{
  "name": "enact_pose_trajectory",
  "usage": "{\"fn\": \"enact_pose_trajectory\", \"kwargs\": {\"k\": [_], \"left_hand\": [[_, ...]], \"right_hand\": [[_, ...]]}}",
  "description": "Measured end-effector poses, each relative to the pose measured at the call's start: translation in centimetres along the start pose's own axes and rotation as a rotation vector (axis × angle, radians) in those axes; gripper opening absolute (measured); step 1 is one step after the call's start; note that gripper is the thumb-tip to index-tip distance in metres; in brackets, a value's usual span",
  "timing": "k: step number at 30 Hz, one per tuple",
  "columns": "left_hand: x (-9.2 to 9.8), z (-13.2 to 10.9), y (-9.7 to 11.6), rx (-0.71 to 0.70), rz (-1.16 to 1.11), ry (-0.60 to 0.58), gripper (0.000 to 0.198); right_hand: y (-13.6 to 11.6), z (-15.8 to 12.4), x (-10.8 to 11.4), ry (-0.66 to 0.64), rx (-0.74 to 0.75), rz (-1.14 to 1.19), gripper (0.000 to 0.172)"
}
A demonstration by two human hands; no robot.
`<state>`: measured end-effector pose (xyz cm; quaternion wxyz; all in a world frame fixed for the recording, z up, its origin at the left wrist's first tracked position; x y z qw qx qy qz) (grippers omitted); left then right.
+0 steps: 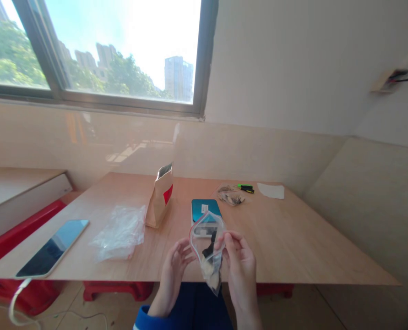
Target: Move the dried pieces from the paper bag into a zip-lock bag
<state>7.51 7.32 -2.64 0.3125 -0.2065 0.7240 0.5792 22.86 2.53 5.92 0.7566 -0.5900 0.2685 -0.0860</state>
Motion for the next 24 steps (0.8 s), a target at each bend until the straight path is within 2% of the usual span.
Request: {"fn": "enact_pose_trajectory", "kwargs": {"k": [3,6,8,10,11,13,15,16,18,21,24], "left_hand": [[-2.2,-1.3,-1.8,0.205,-0.188,-0.143,0.047],[-2.9,-2.1,-2.3,0.297,-0.247,-0.115,0.047],[-1.9,-1.6,-1.8,0.231,-0.208,-0.011,0.045],[0.1,-0.8,-0.4,0.046,-0.095,0.122,0.042],[1.0,-0.4,0.4,-0.048,-0.02,0.183,0.04],[2.4,-0.1,1.5,-0.167,0.112,0.258,0.038],[2.9,0.1,1.8,-0.185,0.173,0.262,0.038],[2.9,0.1,1.8,-0.179,0.183,0.248,0.039],[2.6,-0.1,2.0,-0.164,0.199,0.211,0.041],[1.9,-0.5,2.2,-0.092,0.274,0.137,0.042],[1.5,-0.6,2.1,-0.009,0.343,0.062,0.045]], "right_hand": [[0.7,-0.2,-1.1,-0.079,-0.065,0.101,0.03],[1.4,-0.1,-1.3,-0.117,-0.079,0.063,0.031],[0.9,0.2,-0.2,-0.033,0.018,-0.025,0.033],[-0.2,0.1,1.0,0.062,0.163,-0.101,0.034],[-0.6,0.0,1.1,0.051,0.215,-0.127,0.032],[-0.6,-0.5,-0.1,-0.138,0.227,-0.18,0.023],[0.5,-1.3,-2.1,-0.384,0.168,-0.258,0.023],[1.1,-1.7,-2.8,-0.462,0.144,-0.31,0.027],[2.2,-2.0,-3.5,-0.529,0.133,-0.419,0.04],[3.3,-2.0,-3.9,-0.56,0.16,-0.571,0.054],[3.6,-1.5,-3.8,-0.558,0.153,-0.644,0.05]]}}
Point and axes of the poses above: each hand's wrist, its own z-axis towards the middle knuckle, its own x-axis out of the back of the hand, y = z × x, the point moved 8 cm from there along z, towards the middle knuckle, and after that the axes turned 5 degrees about -z, right-handed, at the moved point
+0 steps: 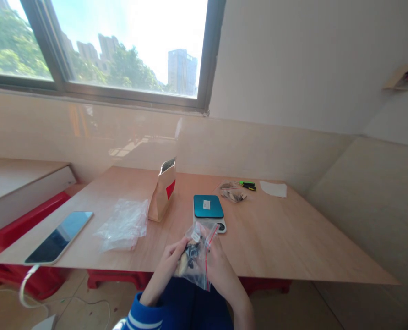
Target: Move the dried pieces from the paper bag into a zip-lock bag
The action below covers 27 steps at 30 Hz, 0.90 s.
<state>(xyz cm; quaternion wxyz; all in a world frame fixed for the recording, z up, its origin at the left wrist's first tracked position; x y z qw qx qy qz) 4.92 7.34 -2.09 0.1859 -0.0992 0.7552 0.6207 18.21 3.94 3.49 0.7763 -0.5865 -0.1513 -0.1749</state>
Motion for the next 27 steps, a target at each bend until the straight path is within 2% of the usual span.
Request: {"fn": "enact_pose_trajectory", "kwargs": {"k": [4,8,11,15,19,21,23,25,27], "left_hand": [[-0.4,0.4,-0.9,0.066,-0.104,-0.043,0.05],[-0.7,1.1,-2.7,0.138,-0.373,-0.008,0.041],[-0.6,1.1,-3.5,0.184,-0.527,0.024,0.032],[0.1,0.8,-3.0,0.174,-0.597,0.091,0.024],[0.8,0.6,-1.8,0.159,-0.634,0.161,0.024],[1.5,0.6,-1.1,0.13,-0.634,0.214,0.025],[2.5,0.6,-0.6,0.111,-0.62,0.277,0.025],[3.3,0.5,-0.2,0.106,-0.595,0.312,0.024],[4.0,0.4,0.4,0.079,-0.555,0.318,0.024]], "right_hand": [[-0.1,0.5,0.3,0.001,0.015,0.017,0.031],[0.2,1.1,0.3,0.071,0.035,0.042,0.035],[0.2,1.6,-0.2,0.116,0.035,0.083,0.032],[-0.2,2.2,-0.9,0.137,0.015,0.153,0.023],[-1.2,3.2,-0.8,0.097,0.029,0.156,0.029],[-2.5,4.8,0.1,0.103,0.063,0.135,0.032],[-4.7,7.5,1.4,0.161,0.14,0.148,0.032],[-7.4,11.2,2.6,0.256,0.244,0.231,0.034],[-9.8,15.5,2.8,0.311,0.314,0.323,0.034]]}}
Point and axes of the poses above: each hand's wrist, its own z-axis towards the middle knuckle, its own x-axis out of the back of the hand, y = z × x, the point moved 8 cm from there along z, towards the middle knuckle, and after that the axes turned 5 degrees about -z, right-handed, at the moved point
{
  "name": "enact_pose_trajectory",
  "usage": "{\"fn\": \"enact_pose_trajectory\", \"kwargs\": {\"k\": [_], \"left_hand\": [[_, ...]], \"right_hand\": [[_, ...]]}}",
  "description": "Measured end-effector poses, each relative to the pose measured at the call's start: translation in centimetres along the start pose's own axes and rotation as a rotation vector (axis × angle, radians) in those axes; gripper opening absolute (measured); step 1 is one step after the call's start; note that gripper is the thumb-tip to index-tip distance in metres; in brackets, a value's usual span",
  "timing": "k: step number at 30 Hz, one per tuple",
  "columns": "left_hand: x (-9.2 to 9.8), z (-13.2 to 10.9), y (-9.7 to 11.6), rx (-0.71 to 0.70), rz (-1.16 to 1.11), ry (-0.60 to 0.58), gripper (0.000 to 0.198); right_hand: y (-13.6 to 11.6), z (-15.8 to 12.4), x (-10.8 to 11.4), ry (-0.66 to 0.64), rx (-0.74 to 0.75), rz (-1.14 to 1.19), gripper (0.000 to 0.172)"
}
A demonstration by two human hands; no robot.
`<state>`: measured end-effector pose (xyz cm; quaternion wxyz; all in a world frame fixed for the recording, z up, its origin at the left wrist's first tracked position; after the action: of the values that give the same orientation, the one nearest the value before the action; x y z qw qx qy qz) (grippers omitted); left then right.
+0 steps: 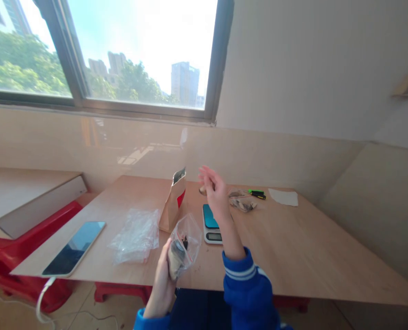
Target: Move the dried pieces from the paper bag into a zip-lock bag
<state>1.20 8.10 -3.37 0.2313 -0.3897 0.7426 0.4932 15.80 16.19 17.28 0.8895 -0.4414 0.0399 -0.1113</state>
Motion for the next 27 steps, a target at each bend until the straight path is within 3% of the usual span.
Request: {"fn": "enact_pose_trajectory", "kwargs": {"k": [3,5,8,10,15,16,20,22,24,27], "left_hand": [[0.1,-0.2,1.5,-0.089,0.045,-0.038,0.029],[0.2,-0.3,2.1,-0.115,0.052,-0.066,0.035],[0.4,-0.3,2.4,-0.092,0.044,-0.083,0.043],[0.6,-0.2,2.7,-0.111,0.057,-0.087,0.043],[0.8,0.3,3.5,-0.211,0.171,-0.108,0.037],[0.7,0.3,3.4,-0.214,0.18,-0.105,0.037],[0.4,0.1,2.6,-0.192,0.131,-0.091,0.034],[0.2,0.0,2.0,-0.172,0.095,-0.083,0.037],[0.1,-0.1,1.4,-0.149,0.076,-0.076,0.041],[-0.2,-0.2,0.8,-0.128,0.081,-0.069,0.04]], "right_hand": [[1.0,5.4,-3.4,0.089,-0.006,-0.021,0.034],[2.0,7.3,-5.8,0.084,-0.019,-0.116,0.036],[2.7,7.9,-8.4,-0.016,-0.003,-0.231,0.037],[2.3,7.3,-8.6,-0.045,0.035,-0.26,0.034],[-1.4,3.6,-4.5,-0.004,0.108,-0.111,0.024],[-1.9,2.5,-4.0,-0.078,0.082,-0.058,0.02],[-2.8,-4.4,-4.2,-0.652,-0.004,-0.037,0.019],[-2.0,-7.0,-3.3,-0.705,-0.011,-0.171,0.021],[-1.1,-8.4,-2.3,-0.654,0.001,-0.299,0.021],[-0.4,-9.8,-2.5,-0.712,0.074,-0.338,0.026]]}}
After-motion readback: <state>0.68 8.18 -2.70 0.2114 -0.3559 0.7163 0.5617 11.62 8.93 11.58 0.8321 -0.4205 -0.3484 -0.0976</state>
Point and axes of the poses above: each hand's wrist, its own z-axis towards the middle knuckle, its own x-axis out of the back of the hand, y = z × x, the point moved 8 cm from there along z, towards the middle knuckle, and after that the axes turned 5 degrees about -z, right-handed, at the moved point
